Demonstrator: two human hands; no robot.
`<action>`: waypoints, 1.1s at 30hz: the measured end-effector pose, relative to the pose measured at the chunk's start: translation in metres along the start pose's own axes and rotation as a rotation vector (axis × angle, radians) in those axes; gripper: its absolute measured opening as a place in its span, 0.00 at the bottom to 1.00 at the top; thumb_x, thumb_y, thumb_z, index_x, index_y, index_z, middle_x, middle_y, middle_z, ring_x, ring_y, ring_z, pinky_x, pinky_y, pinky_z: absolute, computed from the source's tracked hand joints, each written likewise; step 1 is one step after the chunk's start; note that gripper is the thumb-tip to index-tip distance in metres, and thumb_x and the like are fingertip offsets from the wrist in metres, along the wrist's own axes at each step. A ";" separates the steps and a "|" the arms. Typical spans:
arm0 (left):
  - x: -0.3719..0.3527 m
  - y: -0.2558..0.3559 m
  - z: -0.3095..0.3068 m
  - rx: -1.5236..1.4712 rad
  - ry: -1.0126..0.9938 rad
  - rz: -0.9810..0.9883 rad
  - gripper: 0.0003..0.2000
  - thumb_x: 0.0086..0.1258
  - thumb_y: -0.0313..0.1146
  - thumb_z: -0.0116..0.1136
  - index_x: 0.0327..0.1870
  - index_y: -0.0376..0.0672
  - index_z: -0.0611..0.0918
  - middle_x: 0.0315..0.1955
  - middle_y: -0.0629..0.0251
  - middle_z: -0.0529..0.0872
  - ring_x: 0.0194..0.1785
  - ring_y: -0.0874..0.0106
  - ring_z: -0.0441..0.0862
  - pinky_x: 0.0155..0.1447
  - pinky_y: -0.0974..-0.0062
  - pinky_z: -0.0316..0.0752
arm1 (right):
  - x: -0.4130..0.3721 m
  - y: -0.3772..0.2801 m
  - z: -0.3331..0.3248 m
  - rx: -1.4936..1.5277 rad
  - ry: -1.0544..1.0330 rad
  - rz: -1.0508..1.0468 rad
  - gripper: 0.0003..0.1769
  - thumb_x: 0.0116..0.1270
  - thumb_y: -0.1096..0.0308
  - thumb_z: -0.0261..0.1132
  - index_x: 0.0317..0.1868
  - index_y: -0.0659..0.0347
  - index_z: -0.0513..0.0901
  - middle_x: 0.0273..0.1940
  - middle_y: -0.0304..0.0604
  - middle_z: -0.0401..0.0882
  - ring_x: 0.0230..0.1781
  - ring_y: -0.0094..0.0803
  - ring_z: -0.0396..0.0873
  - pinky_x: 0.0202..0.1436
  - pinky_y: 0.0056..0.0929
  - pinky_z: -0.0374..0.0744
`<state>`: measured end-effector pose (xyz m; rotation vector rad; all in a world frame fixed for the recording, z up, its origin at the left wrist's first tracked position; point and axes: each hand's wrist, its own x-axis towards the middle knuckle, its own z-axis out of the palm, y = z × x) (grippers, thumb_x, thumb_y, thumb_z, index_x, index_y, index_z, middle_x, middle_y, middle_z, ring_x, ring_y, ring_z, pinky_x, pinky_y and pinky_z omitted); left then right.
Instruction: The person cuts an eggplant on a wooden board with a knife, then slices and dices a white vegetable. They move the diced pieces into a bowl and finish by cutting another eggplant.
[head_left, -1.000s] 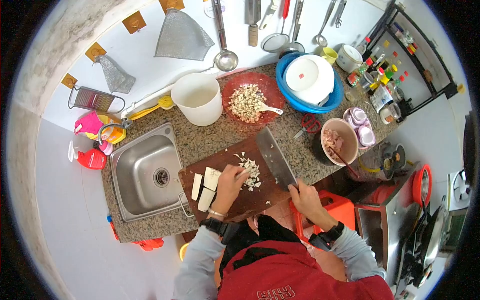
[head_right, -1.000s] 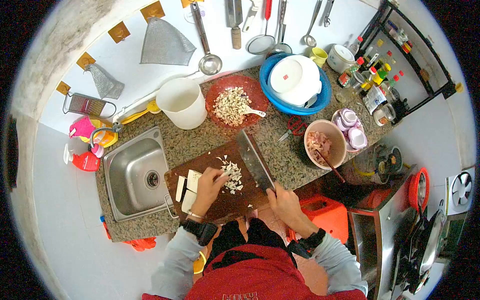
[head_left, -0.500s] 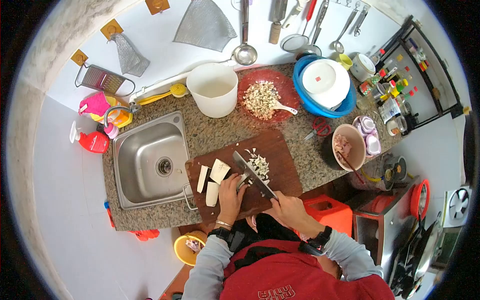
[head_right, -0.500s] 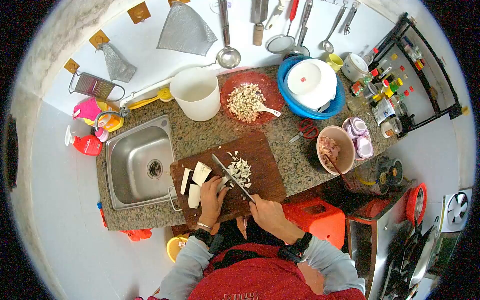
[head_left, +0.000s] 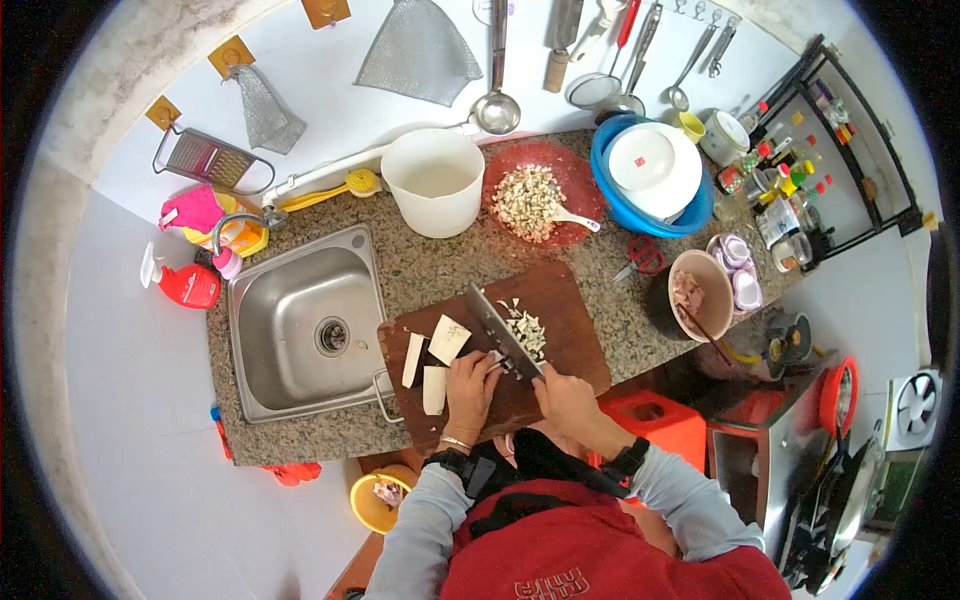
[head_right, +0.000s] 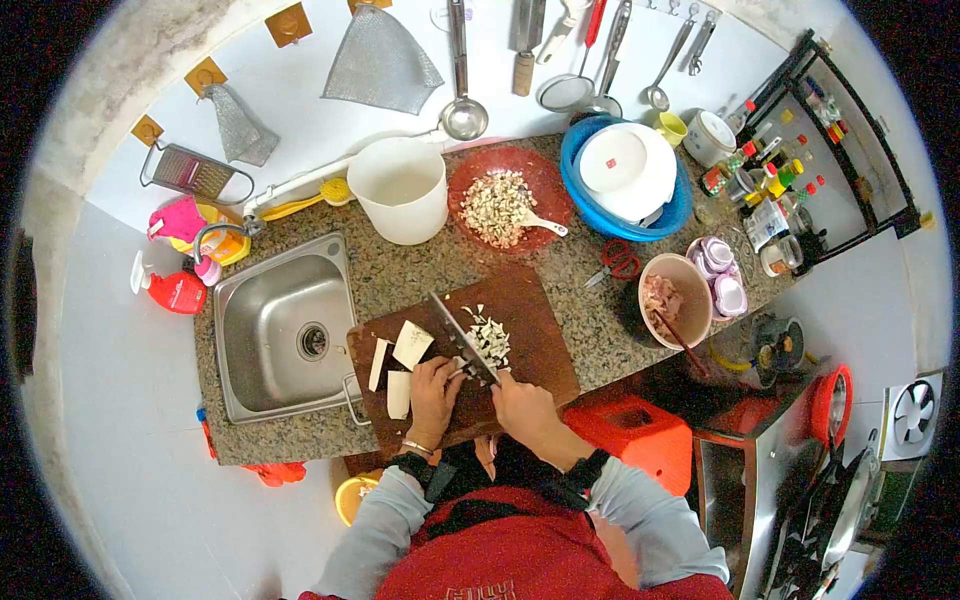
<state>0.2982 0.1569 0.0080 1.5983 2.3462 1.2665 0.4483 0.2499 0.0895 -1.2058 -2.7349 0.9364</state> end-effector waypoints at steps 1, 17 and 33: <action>0.000 0.004 -0.004 0.001 -0.019 -0.026 0.17 0.57 0.29 0.69 0.48 0.39 0.81 0.44 0.57 0.79 0.47 0.57 0.75 0.50 0.61 0.71 | -0.002 0.002 -0.003 0.027 0.007 0.000 0.12 0.70 0.61 0.55 0.44 0.62 0.73 0.22 0.60 0.79 0.24 0.60 0.79 0.29 0.58 0.75; 0.001 0.004 0.001 -0.003 0.119 -0.108 0.11 0.59 0.27 0.66 0.43 0.39 0.81 0.41 0.59 0.82 0.46 0.57 0.76 0.49 0.62 0.71 | 0.001 -0.009 0.001 -0.090 -0.016 -0.070 0.11 0.70 0.63 0.54 0.42 0.63 0.72 0.21 0.57 0.80 0.22 0.56 0.80 0.28 0.54 0.77; -0.003 -0.004 0.003 -0.049 0.030 -0.134 0.09 0.59 0.28 0.67 0.35 0.38 0.79 0.40 0.55 0.79 0.44 0.56 0.77 0.47 0.60 0.71 | -0.010 -0.015 -0.013 -0.017 -0.009 -0.018 0.12 0.71 0.62 0.54 0.44 0.63 0.73 0.23 0.57 0.81 0.25 0.57 0.81 0.29 0.54 0.78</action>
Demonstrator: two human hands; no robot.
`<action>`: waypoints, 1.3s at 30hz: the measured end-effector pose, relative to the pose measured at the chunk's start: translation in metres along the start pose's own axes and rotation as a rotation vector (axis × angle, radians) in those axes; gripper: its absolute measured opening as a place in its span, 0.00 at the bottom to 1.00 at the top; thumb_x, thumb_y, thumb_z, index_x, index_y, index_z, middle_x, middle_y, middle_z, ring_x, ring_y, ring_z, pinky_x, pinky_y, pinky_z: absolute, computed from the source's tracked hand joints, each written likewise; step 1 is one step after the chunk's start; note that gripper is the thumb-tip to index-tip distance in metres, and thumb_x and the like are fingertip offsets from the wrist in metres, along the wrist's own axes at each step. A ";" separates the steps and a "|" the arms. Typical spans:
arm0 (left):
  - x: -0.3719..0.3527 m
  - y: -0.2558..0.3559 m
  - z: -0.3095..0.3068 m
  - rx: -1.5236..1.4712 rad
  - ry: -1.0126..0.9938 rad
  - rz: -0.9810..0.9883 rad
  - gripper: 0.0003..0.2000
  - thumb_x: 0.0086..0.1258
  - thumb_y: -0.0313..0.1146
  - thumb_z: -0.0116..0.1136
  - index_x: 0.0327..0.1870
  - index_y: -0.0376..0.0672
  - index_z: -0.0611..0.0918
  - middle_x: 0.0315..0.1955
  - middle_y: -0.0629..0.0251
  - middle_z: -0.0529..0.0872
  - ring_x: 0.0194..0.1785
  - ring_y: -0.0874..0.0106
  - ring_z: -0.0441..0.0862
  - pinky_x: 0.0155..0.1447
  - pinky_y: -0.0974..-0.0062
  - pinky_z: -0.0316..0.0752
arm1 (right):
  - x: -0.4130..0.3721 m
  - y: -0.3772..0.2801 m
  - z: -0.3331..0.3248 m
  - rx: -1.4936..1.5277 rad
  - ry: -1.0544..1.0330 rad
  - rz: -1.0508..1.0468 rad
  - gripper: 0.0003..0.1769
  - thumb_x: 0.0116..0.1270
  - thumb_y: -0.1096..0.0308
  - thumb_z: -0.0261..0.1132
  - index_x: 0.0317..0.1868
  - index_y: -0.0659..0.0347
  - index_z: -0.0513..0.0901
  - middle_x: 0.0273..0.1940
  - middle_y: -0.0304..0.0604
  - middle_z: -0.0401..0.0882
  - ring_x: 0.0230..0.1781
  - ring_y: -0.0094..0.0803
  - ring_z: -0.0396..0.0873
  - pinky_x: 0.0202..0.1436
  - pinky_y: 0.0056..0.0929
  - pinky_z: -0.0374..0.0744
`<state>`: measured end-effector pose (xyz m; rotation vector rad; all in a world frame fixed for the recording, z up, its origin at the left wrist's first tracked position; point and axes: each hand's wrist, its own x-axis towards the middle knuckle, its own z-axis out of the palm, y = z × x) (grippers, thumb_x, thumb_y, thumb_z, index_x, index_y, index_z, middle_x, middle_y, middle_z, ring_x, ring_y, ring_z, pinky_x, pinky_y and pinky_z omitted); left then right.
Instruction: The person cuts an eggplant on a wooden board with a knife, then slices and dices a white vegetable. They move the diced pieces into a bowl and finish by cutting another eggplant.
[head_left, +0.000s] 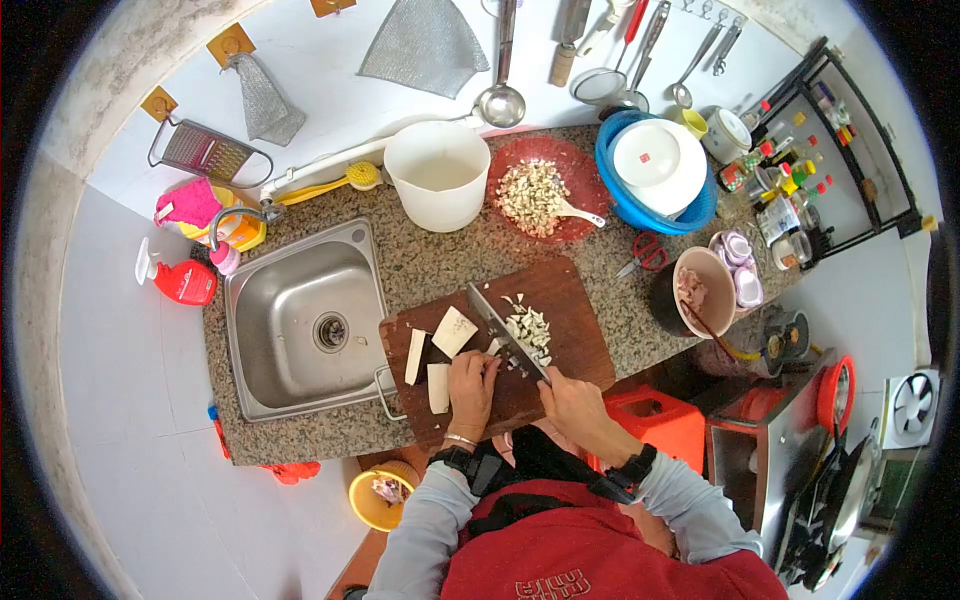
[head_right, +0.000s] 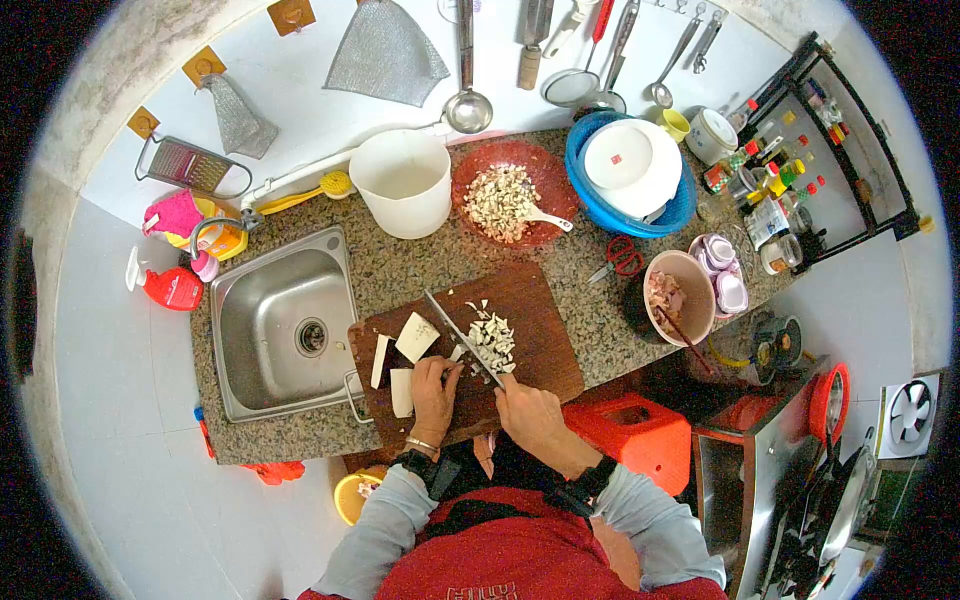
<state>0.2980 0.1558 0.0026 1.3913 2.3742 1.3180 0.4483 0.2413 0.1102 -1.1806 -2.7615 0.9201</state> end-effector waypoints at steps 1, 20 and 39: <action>0.001 0.001 0.000 0.009 -0.004 -0.004 0.09 0.59 0.28 0.67 0.35 0.38 0.79 0.39 0.55 0.79 0.44 0.56 0.77 0.47 0.60 0.71 | 0.000 0.000 0.000 0.006 0.007 -0.007 0.12 0.71 0.62 0.54 0.44 0.63 0.73 0.23 0.57 0.81 0.25 0.56 0.81 0.29 0.54 0.78; 0.005 0.007 0.004 -0.017 -0.012 0.013 0.07 0.62 0.27 0.63 0.38 0.40 0.78 0.38 0.57 0.80 0.42 0.58 0.76 0.45 0.63 0.69 | 0.004 0.006 0.009 0.013 0.031 0.009 0.12 0.70 0.62 0.55 0.43 0.63 0.72 0.21 0.59 0.78 0.23 0.59 0.79 0.27 0.56 0.75; 0.001 -0.001 -0.006 0.002 -0.013 0.113 0.08 0.57 0.23 0.66 0.37 0.38 0.81 0.37 0.57 0.81 0.42 0.57 0.77 0.46 0.64 0.73 | 0.000 -0.005 0.015 -0.050 -0.052 0.030 0.12 0.71 0.62 0.54 0.42 0.63 0.70 0.23 0.57 0.81 0.25 0.57 0.81 0.28 0.54 0.78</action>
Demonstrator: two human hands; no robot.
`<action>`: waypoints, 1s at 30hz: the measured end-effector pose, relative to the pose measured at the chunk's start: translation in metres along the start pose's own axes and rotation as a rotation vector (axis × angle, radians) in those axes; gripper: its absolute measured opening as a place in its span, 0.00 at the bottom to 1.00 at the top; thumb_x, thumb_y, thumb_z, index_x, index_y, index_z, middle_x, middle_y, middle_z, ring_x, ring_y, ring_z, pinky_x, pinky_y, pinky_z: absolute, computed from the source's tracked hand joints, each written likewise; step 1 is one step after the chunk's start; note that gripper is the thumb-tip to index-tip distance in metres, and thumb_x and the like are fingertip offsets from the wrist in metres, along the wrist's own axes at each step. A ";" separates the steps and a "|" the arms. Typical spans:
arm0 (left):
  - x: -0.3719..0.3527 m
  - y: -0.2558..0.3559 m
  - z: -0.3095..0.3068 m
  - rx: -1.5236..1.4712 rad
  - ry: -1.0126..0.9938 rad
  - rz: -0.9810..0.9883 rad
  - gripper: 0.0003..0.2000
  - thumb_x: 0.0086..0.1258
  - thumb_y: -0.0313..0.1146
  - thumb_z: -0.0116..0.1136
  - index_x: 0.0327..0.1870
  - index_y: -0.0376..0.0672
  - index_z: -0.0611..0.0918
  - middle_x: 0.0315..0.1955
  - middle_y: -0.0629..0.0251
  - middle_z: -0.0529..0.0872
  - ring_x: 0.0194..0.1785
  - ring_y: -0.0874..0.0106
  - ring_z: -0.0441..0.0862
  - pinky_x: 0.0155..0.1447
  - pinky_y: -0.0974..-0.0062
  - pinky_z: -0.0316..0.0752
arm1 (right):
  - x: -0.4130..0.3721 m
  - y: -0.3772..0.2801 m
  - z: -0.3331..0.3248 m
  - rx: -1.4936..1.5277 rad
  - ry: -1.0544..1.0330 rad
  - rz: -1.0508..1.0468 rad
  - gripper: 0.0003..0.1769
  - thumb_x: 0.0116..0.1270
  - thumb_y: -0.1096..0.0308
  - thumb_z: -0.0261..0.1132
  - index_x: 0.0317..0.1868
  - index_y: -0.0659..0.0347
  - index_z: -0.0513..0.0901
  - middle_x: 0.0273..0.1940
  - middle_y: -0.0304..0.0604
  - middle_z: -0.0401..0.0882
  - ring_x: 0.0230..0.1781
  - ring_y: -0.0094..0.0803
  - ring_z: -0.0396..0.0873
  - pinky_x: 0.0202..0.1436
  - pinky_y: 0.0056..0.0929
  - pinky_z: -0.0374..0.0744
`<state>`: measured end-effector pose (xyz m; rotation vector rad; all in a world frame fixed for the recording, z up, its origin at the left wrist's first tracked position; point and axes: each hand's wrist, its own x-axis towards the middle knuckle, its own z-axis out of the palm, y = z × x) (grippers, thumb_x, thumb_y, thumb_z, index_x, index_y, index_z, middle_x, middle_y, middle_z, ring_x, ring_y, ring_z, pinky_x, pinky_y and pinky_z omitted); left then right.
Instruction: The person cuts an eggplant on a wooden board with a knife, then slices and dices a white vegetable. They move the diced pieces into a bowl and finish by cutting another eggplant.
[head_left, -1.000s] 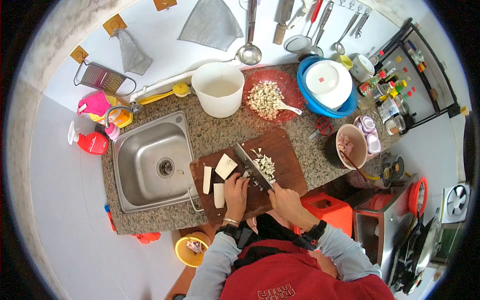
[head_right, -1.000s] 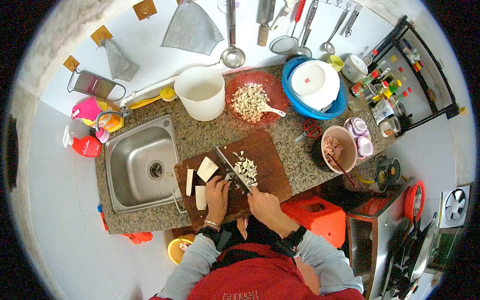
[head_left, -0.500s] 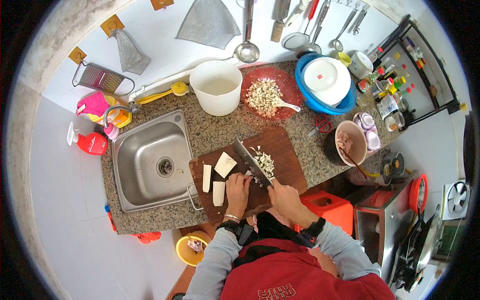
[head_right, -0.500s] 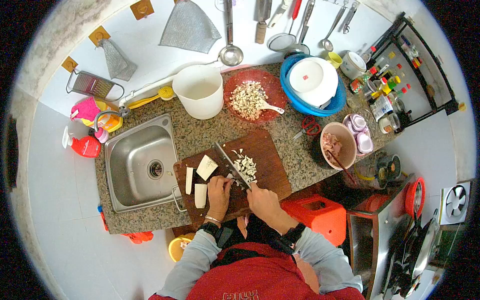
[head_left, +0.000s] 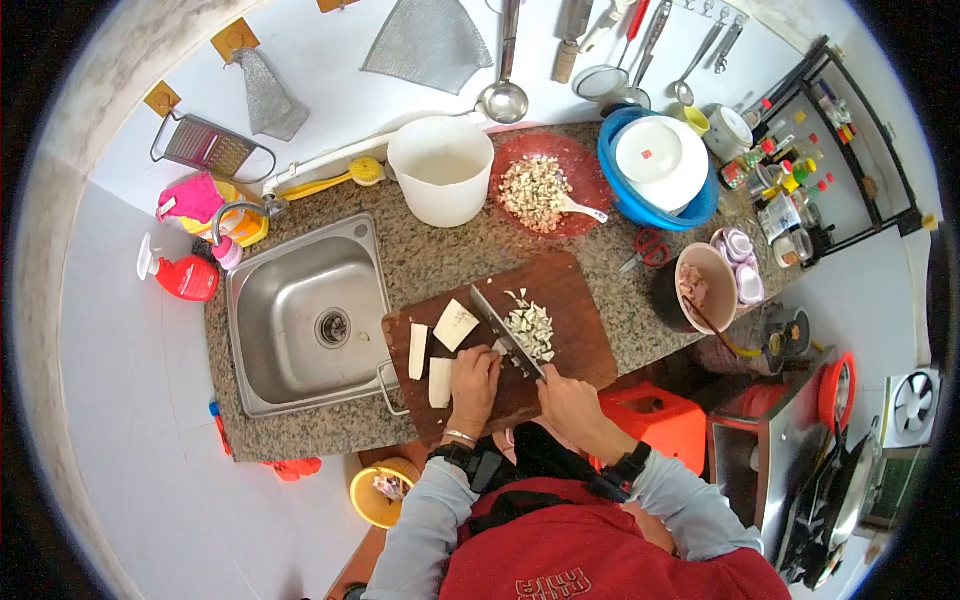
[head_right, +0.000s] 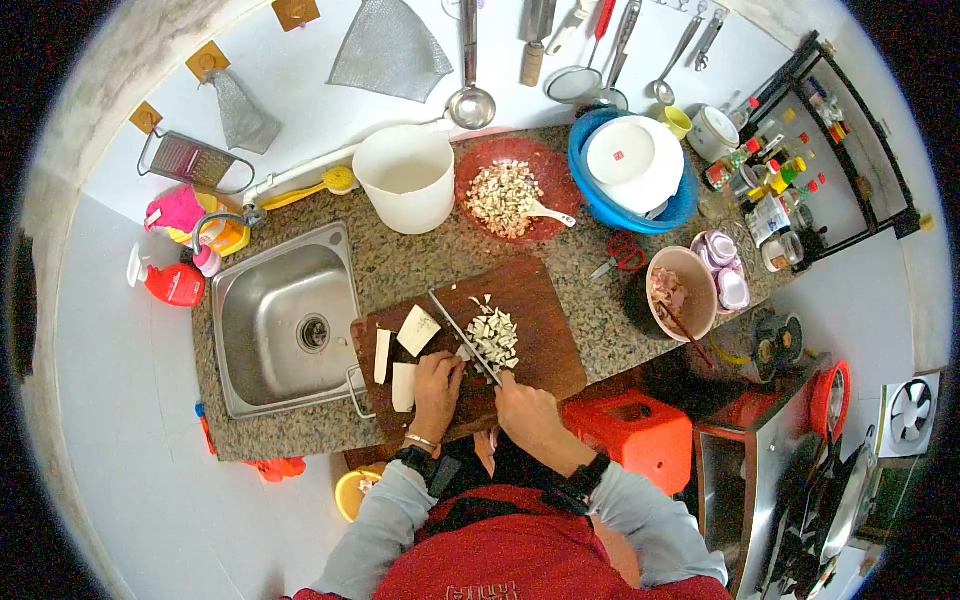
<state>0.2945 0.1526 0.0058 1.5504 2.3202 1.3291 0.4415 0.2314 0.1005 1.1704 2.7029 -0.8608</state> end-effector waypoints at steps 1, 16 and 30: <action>0.001 0.001 0.000 0.006 -0.006 -0.002 0.08 0.57 0.23 0.66 0.36 0.38 0.81 0.37 0.57 0.81 0.42 0.57 0.77 0.46 0.63 0.73 | 0.003 -0.001 0.000 -0.011 -0.015 0.011 0.12 0.71 0.61 0.54 0.42 0.64 0.71 0.23 0.57 0.81 0.25 0.57 0.81 0.28 0.54 0.78; 0.002 -0.006 0.001 -0.007 -0.017 0.030 0.06 0.58 0.23 0.63 0.36 0.38 0.79 0.38 0.58 0.80 0.40 0.57 0.76 0.44 0.63 0.71 | 0.010 0.000 -0.002 0.026 0.009 0.000 0.15 0.71 0.61 0.53 0.47 0.66 0.72 0.24 0.62 0.80 0.26 0.61 0.80 0.32 0.58 0.77; 0.004 -0.006 -0.007 -0.059 -0.086 0.020 0.05 0.60 0.23 0.61 0.36 0.37 0.77 0.39 0.55 0.80 0.44 0.55 0.76 0.49 0.61 0.72 | -0.001 -0.002 0.001 0.120 0.054 0.027 0.13 0.72 0.62 0.52 0.43 0.66 0.71 0.24 0.62 0.80 0.27 0.62 0.79 0.31 0.57 0.77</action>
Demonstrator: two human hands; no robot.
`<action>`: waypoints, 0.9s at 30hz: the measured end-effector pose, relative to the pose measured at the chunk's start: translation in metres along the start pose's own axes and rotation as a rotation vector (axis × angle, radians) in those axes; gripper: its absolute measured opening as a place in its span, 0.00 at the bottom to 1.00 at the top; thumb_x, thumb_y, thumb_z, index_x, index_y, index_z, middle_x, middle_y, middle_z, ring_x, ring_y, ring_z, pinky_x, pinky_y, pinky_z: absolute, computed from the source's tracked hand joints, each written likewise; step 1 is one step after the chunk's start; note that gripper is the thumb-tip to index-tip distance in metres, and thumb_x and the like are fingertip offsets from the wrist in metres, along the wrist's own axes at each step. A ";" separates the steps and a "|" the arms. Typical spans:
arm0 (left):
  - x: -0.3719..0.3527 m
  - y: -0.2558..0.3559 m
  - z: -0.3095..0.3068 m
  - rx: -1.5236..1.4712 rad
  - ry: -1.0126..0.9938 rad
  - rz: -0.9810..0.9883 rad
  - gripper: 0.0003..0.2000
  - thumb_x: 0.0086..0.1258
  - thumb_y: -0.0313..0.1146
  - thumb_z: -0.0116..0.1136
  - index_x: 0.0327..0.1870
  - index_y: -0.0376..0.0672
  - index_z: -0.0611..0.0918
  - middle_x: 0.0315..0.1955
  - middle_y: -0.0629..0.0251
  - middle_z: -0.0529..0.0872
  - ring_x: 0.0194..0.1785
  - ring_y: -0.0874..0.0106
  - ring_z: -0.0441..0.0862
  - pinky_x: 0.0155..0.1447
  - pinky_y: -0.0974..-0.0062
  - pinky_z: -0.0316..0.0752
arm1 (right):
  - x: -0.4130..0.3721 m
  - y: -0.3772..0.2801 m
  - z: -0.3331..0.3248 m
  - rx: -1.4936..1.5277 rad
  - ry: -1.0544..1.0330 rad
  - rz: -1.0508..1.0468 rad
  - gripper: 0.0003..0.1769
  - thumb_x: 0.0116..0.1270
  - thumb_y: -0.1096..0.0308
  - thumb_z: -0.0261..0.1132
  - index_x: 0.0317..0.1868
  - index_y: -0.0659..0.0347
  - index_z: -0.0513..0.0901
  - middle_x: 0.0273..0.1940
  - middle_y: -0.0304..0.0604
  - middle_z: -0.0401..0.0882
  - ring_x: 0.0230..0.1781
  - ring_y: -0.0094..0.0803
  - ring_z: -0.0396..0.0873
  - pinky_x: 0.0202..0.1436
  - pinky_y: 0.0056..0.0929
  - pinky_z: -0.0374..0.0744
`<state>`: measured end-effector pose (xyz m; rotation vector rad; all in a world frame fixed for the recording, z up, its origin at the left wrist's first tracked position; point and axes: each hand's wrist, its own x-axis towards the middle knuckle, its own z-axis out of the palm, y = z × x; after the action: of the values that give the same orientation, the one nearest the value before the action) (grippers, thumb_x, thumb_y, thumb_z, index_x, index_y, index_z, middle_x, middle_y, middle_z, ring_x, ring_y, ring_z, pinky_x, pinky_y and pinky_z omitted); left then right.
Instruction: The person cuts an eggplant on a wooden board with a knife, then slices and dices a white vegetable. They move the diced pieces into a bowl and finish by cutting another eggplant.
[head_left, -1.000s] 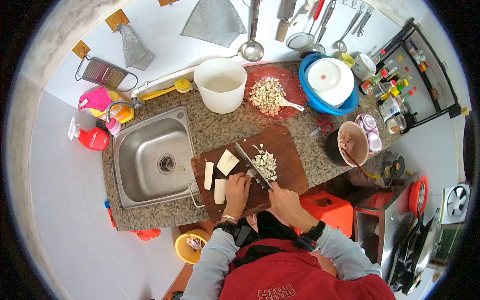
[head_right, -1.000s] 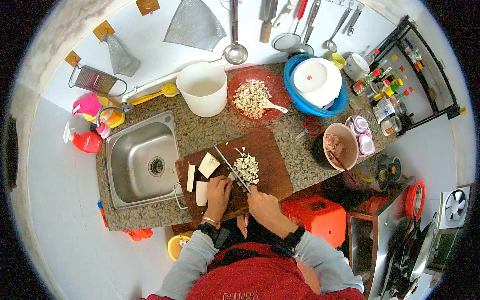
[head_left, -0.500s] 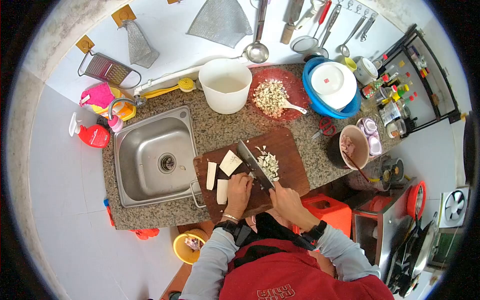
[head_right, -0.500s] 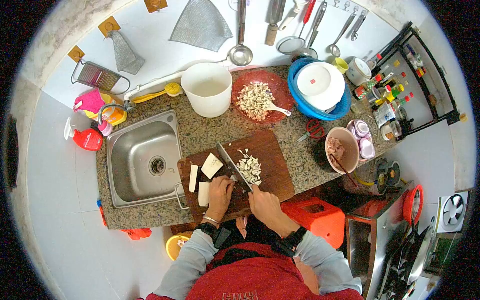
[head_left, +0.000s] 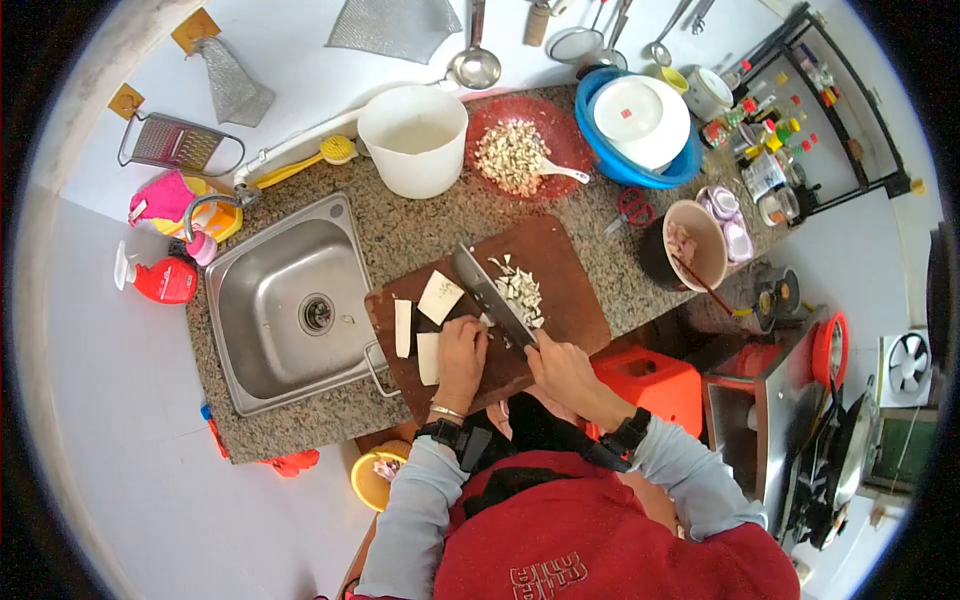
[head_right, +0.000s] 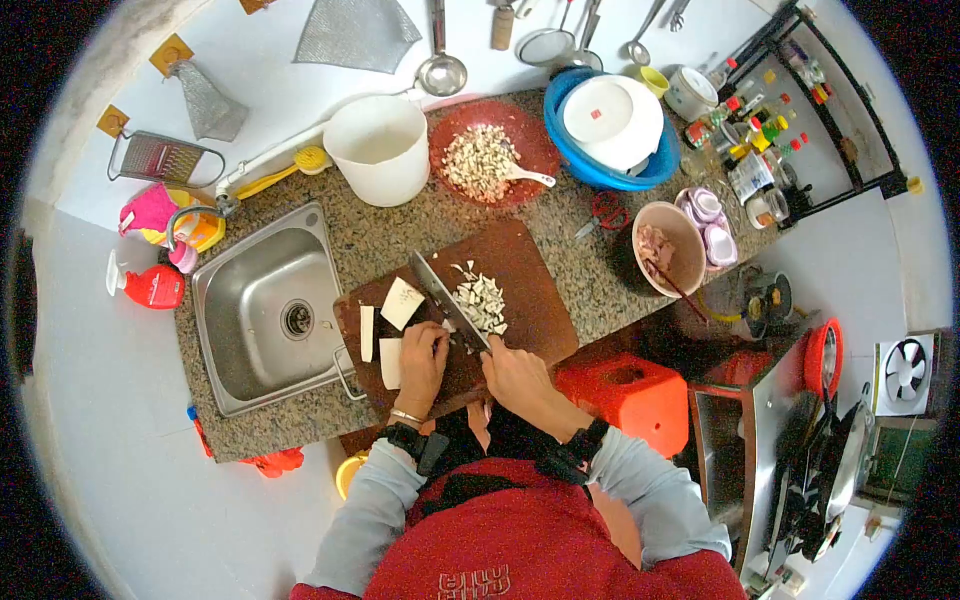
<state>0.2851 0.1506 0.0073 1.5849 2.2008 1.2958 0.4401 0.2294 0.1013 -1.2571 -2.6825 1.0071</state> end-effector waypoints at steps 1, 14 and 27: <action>0.000 0.001 0.000 -0.002 -0.007 -0.003 0.05 0.60 0.23 0.61 0.36 0.37 0.77 0.39 0.55 0.80 0.44 0.55 0.76 0.49 0.61 0.72 | 0.000 -0.001 0.001 -0.008 -0.008 0.001 0.13 0.72 0.62 0.52 0.43 0.66 0.71 0.24 0.62 0.80 0.27 0.61 0.80 0.31 0.57 0.77; -0.001 -0.003 -0.001 -0.009 -0.048 -0.046 0.06 0.61 0.23 0.62 0.37 0.36 0.78 0.40 0.53 0.79 0.46 0.53 0.76 0.50 0.60 0.72 | 0.006 -0.003 0.006 -0.027 0.008 0.032 0.13 0.71 0.61 0.53 0.43 0.65 0.72 0.23 0.61 0.80 0.26 0.61 0.80 0.31 0.56 0.77; 0.000 -0.001 -0.005 -0.013 -0.042 -0.026 0.06 0.64 0.24 0.59 0.41 0.34 0.79 0.42 0.53 0.80 0.46 0.54 0.77 0.51 0.62 0.73 | 0.016 0.001 0.018 0.005 0.061 0.023 0.14 0.71 0.61 0.52 0.45 0.66 0.72 0.23 0.62 0.80 0.27 0.62 0.80 0.32 0.58 0.77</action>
<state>0.2817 0.1479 0.0095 1.5584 2.1765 1.2558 0.4254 0.2313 0.0821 -1.2983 -2.6253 0.9607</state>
